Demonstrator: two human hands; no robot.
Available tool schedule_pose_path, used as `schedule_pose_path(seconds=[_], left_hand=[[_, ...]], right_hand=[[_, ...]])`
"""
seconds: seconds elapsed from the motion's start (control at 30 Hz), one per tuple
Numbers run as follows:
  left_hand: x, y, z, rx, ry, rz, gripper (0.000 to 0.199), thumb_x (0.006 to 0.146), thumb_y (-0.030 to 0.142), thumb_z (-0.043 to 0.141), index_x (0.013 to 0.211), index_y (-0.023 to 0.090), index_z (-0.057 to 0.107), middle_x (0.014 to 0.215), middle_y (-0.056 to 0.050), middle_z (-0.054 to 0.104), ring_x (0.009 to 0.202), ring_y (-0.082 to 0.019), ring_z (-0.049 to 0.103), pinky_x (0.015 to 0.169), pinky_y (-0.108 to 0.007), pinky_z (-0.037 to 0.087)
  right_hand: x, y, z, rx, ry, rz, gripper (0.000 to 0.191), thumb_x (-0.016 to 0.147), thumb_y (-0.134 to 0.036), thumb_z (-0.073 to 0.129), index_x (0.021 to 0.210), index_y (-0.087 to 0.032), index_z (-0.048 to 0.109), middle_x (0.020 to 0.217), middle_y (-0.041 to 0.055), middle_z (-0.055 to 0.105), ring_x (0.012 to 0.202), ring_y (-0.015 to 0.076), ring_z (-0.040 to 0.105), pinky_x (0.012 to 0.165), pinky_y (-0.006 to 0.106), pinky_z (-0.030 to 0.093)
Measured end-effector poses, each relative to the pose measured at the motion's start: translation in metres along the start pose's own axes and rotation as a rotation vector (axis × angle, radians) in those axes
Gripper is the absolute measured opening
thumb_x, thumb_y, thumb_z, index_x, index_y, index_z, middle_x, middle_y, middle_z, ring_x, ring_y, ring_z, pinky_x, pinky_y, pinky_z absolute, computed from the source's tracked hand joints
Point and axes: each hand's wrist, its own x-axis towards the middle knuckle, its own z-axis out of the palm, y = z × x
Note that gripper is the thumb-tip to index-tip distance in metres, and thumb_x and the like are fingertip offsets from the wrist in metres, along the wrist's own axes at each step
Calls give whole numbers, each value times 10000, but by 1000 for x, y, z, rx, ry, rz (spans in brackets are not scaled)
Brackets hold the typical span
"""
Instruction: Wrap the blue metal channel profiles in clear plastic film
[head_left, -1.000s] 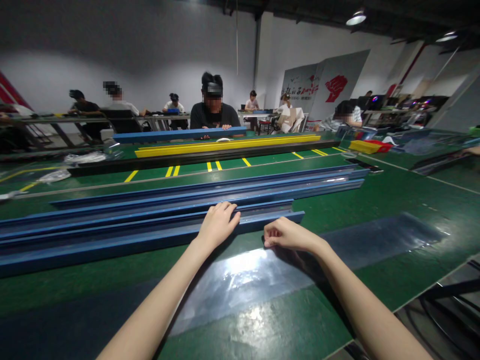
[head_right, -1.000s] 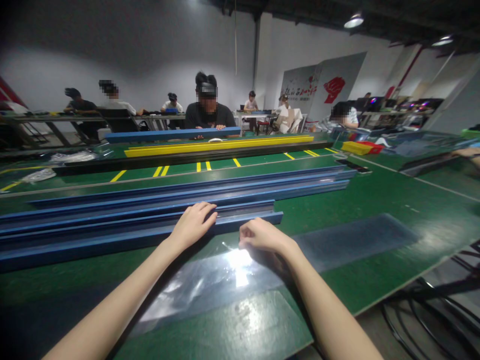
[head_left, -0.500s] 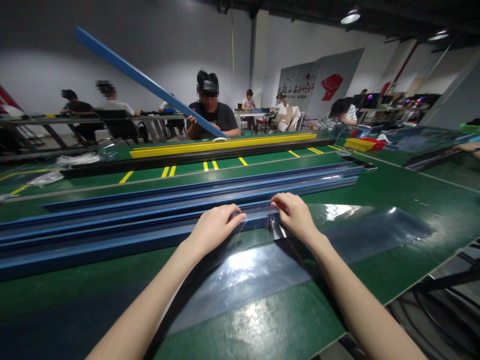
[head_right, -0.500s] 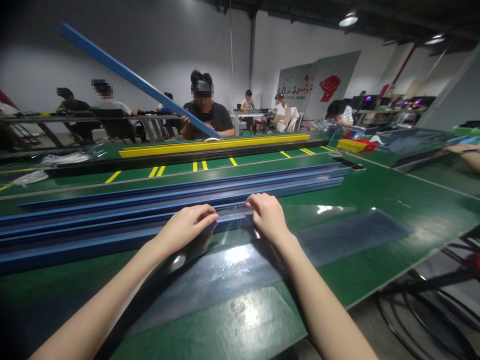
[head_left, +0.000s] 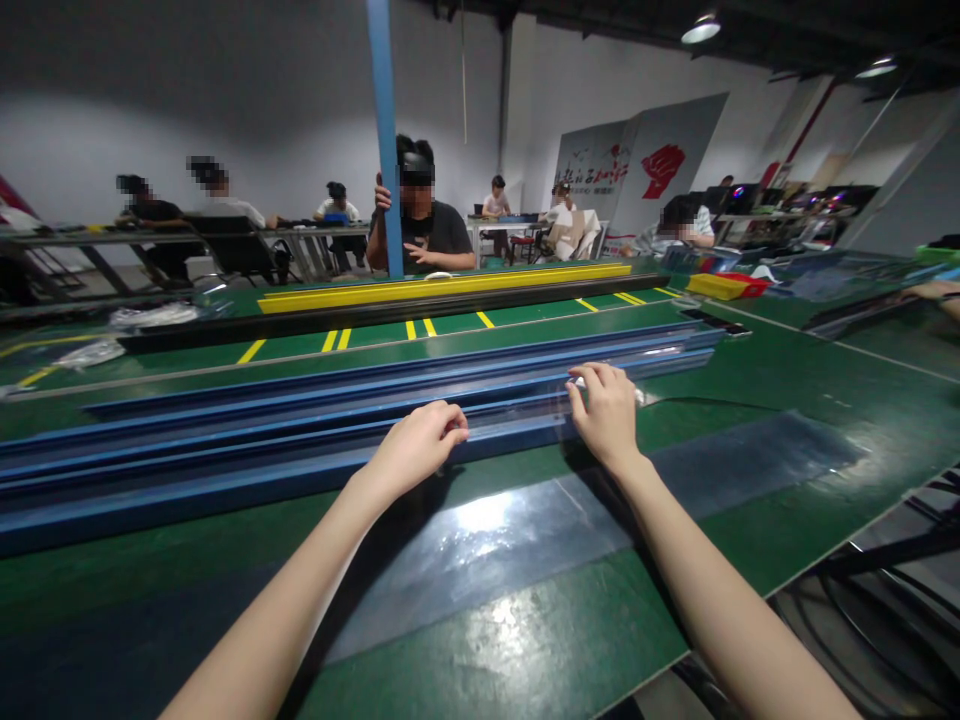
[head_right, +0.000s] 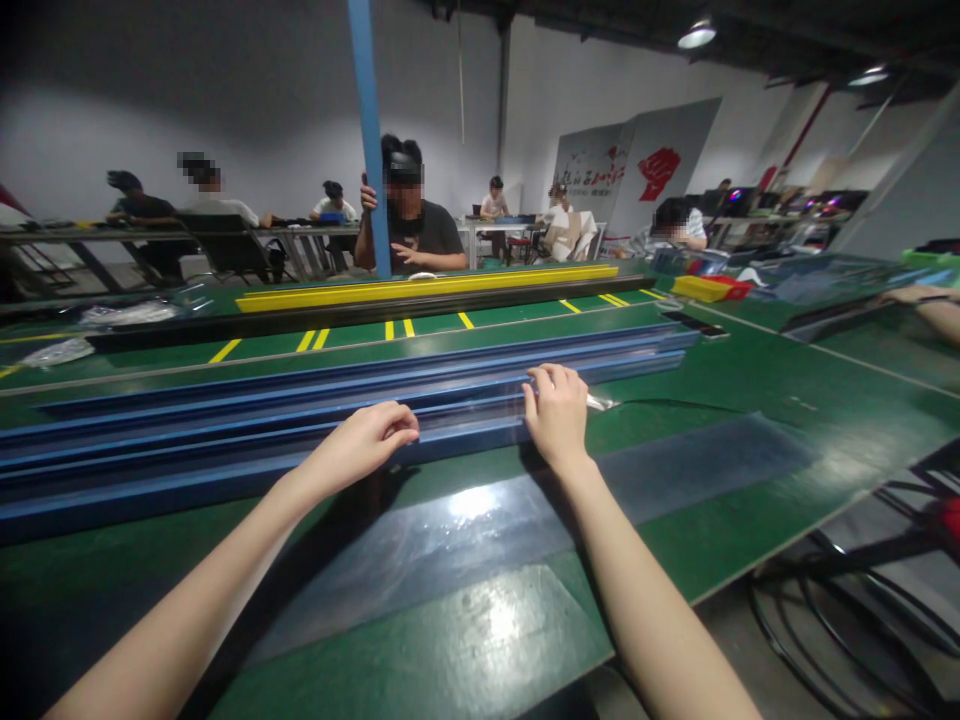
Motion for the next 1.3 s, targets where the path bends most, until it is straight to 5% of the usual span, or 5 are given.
schedule_pose_path(seconds=[0.17,0.4,0.67,1.3], left_hand=[[1,-1,3,80,91,-41,174,845,249,395,856,209,564,887,-26,572,822,-177,552,718,-284,410],[0,-3,8,162,156,-103,226,863,237,389,997,202,567,956,-47,555,898,-189,549,779,-298,429],[-1,0,13,271,260,-6,289,853,264,416,1087,169,556,1061,-73,547,985,-221,482,876,-368,399],[-4,10,27,260,45,104,438,888,430,323,1227,192,467,1310,-68,452,1213,-208,383,999,-367,316]], right_hand=[[-4,-24,-2,261,-56,-132,282,882,-307,355,1011,-166,563,1000,79,611,963,191,507,848,336,366],[-16,-45,6,199,-426,-422,442,887,-391,334,1224,-146,482,1300,84,468,1189,209,399,971,356,307],[-17,-46,13,91,-485,-363,474,900,-400,268,1252,-154,470,1323,70,447,1214,205,375,990,349,292],[-2,12,5,-3,-568,-151,421,880,-333,300,1187,-148,522,1245,93,521,1156,207,454,974,346,342]])
